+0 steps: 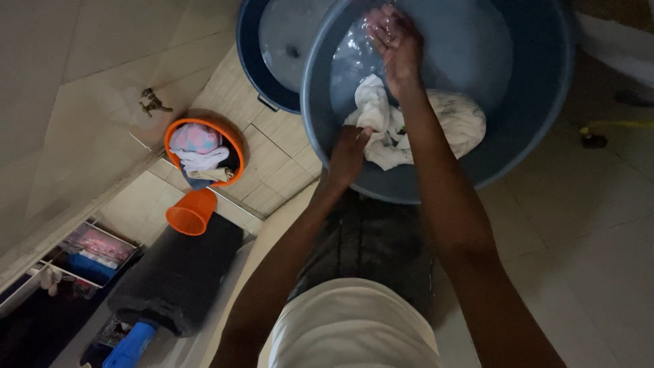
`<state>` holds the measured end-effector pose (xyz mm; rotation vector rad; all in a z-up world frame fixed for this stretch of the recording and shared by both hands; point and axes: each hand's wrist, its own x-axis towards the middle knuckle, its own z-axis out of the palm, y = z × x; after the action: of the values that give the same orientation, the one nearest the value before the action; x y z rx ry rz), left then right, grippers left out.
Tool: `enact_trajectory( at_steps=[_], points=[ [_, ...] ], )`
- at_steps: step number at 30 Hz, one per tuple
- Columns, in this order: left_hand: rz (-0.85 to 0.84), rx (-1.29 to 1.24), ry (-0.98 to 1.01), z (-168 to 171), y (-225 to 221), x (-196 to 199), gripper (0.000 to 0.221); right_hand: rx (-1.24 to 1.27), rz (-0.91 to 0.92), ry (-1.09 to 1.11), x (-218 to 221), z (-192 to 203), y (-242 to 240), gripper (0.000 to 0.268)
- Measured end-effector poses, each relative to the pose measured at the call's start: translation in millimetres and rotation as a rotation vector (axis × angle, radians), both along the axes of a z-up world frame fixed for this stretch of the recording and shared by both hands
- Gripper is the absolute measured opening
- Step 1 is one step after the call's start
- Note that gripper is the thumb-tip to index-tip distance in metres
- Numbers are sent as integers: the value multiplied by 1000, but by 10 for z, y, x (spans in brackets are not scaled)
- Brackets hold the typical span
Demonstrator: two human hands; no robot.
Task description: Washing clothes by hand in basins of water, including scrubbing, rinsing, and wringing.
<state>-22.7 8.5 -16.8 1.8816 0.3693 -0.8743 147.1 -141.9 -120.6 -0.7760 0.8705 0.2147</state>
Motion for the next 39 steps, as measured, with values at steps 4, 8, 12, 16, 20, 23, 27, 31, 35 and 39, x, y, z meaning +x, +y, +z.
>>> enact_trajectory(
  at_steps=[4, 8, 12, 16, 20, 23, 27, 31, 35, 39],
  points=[
    [-58, 45, -114, -113, 37, -76, 55, 106, 17, -234, -104, -169, -7, 40],
    [-46, 49, 30, 92, 1, 38, 59, 96, 15, -244, -103, -131, 6, 42],
    [-49, 82, -3, 15, -5, 6, 57, 104, -2, -138, -42, -11, 7, 44],
    [-63, 66, -54, -99, 14, -35, 61, 116, -11, -151, -70, -48, 22, 38],
    [-65, 77, -36, -278, 19, -140, 54, 158, 1, -217, -121, -178, 39, 50],
    [-74, 93, 27, -94, 2, -48, 64, 191, -32, -160, -64, 17, 64, 47],
    [-44, 20, -117, -130, 26, -62, 47, 175, 3, -182, -96, -44, 59, 49],
    [-86, 30, -44, -252, 34, -109, 53, 168, 0, -261, -145, -169, 51, 45],
    [-125, 14, -107, 105, 62, 68, 65, 67, -12, -77, -41, -70, 91, 37],
    [-70, -28, 15, 33, 38, 45, 64, 49, 33, -162, -107, -75, -7, 51]
  ],
)
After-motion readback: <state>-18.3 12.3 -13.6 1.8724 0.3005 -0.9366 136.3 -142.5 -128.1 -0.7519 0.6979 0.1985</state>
